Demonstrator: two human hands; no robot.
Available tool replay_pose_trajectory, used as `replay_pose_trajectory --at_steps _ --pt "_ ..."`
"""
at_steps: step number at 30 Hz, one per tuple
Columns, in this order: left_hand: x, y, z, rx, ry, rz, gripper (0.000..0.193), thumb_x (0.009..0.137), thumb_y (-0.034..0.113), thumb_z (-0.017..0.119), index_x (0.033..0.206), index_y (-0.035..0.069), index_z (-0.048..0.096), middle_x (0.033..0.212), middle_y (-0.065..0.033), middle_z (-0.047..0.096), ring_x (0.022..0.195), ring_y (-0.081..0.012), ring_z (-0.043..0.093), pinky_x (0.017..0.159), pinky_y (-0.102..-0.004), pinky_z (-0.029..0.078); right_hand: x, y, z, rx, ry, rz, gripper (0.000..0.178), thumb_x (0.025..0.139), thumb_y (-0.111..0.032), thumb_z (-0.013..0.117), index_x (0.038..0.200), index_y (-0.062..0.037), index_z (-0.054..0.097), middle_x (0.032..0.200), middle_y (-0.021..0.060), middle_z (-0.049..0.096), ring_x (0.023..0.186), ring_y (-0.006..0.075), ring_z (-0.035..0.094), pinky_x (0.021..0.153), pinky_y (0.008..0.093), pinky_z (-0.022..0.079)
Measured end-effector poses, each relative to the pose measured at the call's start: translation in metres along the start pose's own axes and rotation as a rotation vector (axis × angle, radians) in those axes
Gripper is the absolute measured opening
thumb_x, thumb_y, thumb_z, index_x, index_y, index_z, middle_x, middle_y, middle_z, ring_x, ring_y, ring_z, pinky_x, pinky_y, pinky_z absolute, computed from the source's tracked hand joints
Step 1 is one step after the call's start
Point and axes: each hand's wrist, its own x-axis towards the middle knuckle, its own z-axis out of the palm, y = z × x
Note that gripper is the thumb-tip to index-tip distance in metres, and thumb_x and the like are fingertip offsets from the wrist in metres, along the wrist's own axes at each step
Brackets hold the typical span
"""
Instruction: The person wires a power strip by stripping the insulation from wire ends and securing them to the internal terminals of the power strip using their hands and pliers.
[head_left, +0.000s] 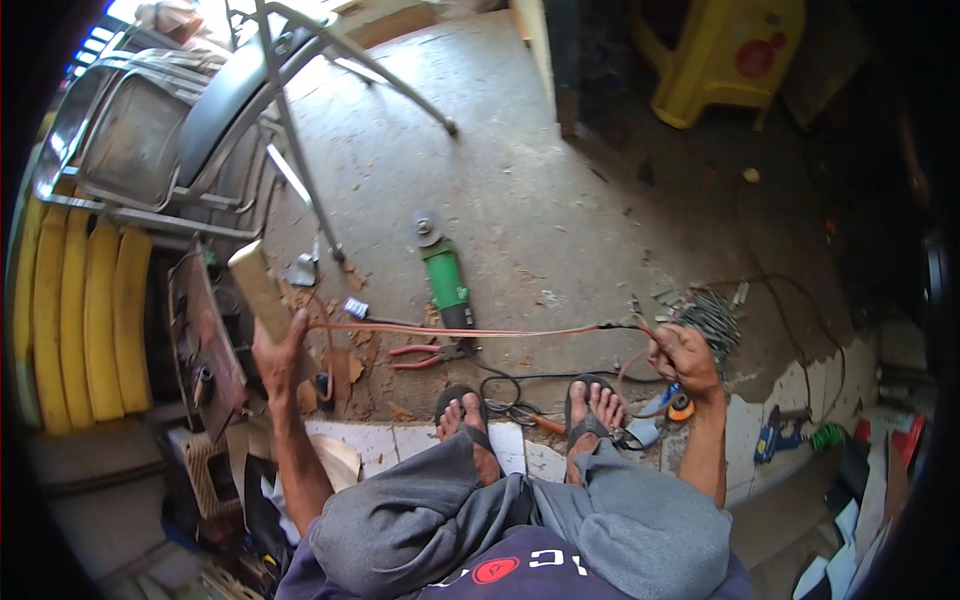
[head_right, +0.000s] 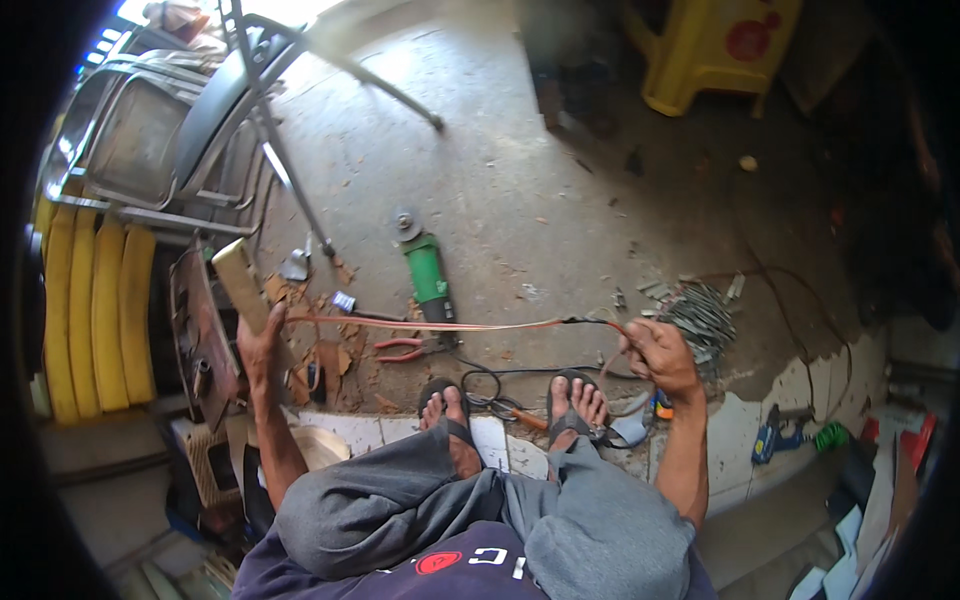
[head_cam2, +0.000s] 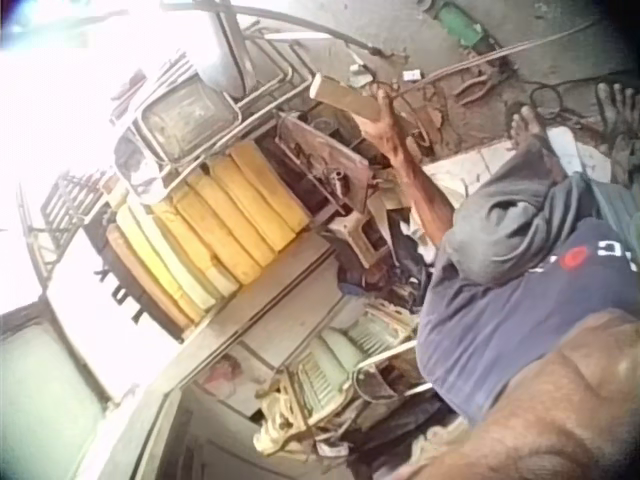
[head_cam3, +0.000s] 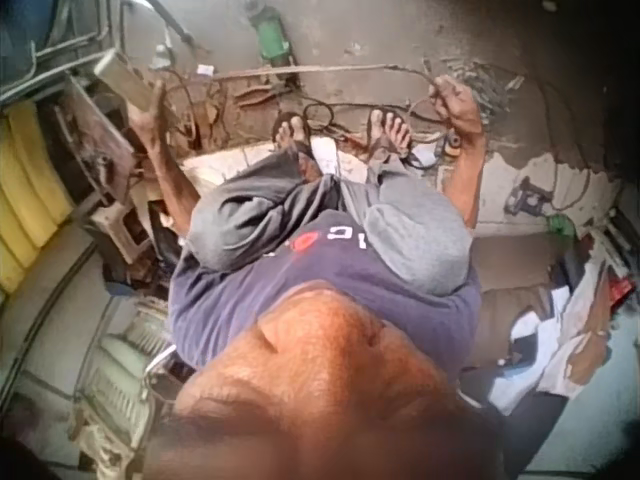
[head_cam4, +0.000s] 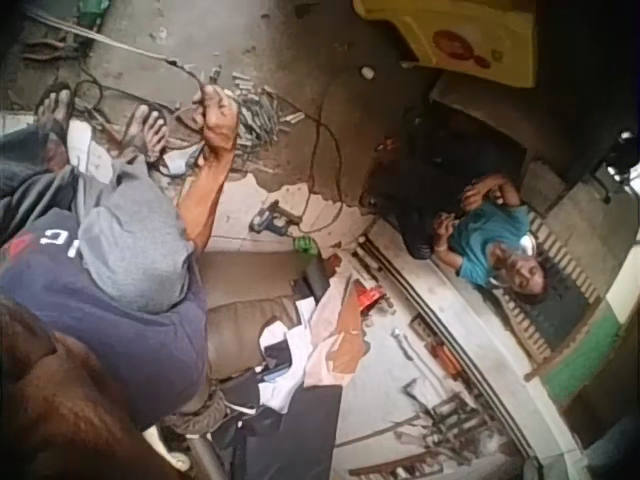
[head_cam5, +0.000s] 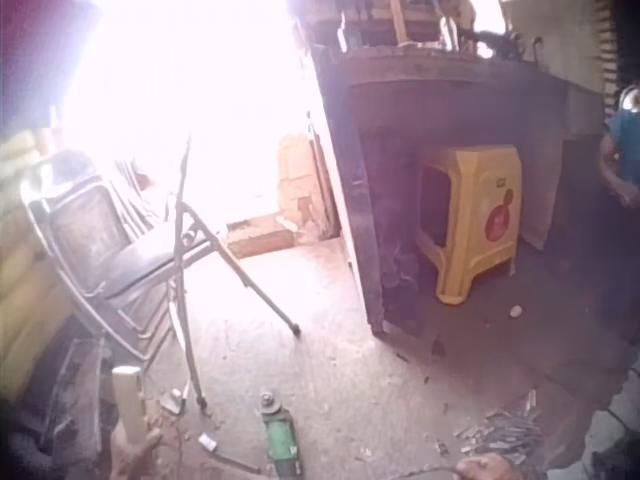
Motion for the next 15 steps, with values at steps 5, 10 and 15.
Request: replay_pose_trajectory --at_steps 5,10,15 --pt "-0.003 0.011 0.003 0.032 -0.015 -0.013 0.063 0.08 0.042 0.08 0.123 0.001 0.059 0.097 -0.0105 0.069 0.085 -0.0191 0.066 0.077 -0.0346 0.053 0.0 0.01 -0.003 0.013 0.062 -0.035 0.041 0.104 -0.037 0.054 0.082 -0.0029 0.059 0.06 -0.0014 0.05 0.045 0.005 0.041 0.042 0.0224 0.03" --pt "-0.005 -0.003 0.004 -0.075 -0.072 -0.069 0.061 0.081 0.042 0.079 0.121 0.0 0.06 0.096 -0.0097 0.069 0.085 -0.0192 0.065 0.078 -0.0342 0.053 0.0 0.01 -0.003 0.053 0.085 -0.007 0.042 0.104 -0.04 0.053 0.08 -0.0052 0.057 0.053 -0.0035 0.046 0.042 0.0041 0.038 0.041 0.0218 0.028" --pt "-0.01 -0.016 0.016 -0.443 -0.173 -0.25 0.056 0.084 0.044 0.075 0.116 0.0 0.062 0.094 -0.0036 0.063 0.082 -0.0132 0.059 0.075 -0.0296 0.049 0.002 0.007 -0.003 0.158 0.169 -0.031 0.039 0.105 -0.037 0.052 0.08 -0.0074 0.055 0.051 -0.0054 0.042 0.042 0.0032 0.037 0.042 0.0204 0.032"
